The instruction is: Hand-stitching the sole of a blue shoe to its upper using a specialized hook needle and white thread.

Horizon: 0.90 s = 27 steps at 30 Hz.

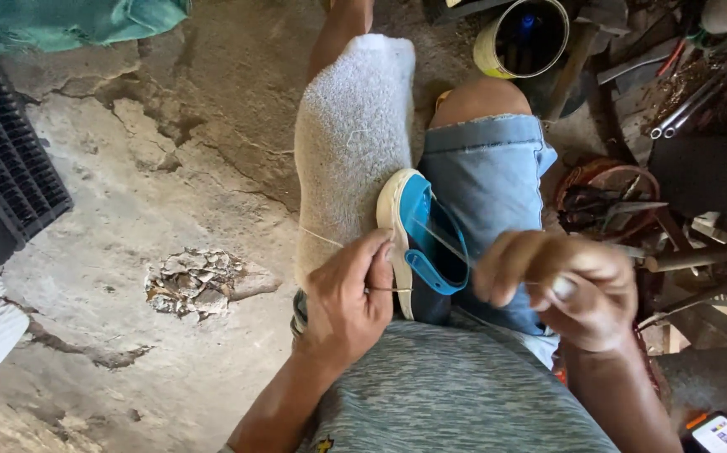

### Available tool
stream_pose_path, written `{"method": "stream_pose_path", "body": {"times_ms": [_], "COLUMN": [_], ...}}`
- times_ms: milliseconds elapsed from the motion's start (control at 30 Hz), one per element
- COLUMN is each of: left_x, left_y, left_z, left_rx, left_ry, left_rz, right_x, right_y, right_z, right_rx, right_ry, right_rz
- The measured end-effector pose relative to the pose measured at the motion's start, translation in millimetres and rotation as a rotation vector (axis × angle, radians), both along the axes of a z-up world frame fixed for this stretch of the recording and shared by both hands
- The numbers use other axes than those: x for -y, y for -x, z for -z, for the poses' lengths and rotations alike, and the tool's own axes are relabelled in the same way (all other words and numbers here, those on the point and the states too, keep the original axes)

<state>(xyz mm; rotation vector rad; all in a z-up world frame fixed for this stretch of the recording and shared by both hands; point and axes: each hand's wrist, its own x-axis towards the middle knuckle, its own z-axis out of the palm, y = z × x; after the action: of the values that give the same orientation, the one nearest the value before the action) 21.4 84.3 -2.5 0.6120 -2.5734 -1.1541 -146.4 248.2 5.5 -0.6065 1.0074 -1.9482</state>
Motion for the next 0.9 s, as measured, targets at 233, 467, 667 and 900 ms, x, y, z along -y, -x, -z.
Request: {"method": "stream_pose_path", "body": {"times_ms": [233, 467, 667, 900], "left_x": [-7, -7, -9, -7], "left_y": [-5, -4, -3, 2], "left_z": [7, 12, 12, 15], "left_rx": [-0.037, -0.020, -0.029, -0.050], "left_ry": [-0.136, -0.268, -0.223, -0.184], "left_rz": [-0.045, -0.038, -0.013, 0.020], "right_x": [26, 5, 4, -5], "right_y": [-9, -19, -14, -17], "right_z": [3, 22, 12, 10], "right_rx": [-0.737, -0.865, -0.769, -0.745], "right_ry": [-0.631, -0.555, -0.627, -0.682], "right_rz": [-0.090, -0.138, -0.222, -0.250]}}
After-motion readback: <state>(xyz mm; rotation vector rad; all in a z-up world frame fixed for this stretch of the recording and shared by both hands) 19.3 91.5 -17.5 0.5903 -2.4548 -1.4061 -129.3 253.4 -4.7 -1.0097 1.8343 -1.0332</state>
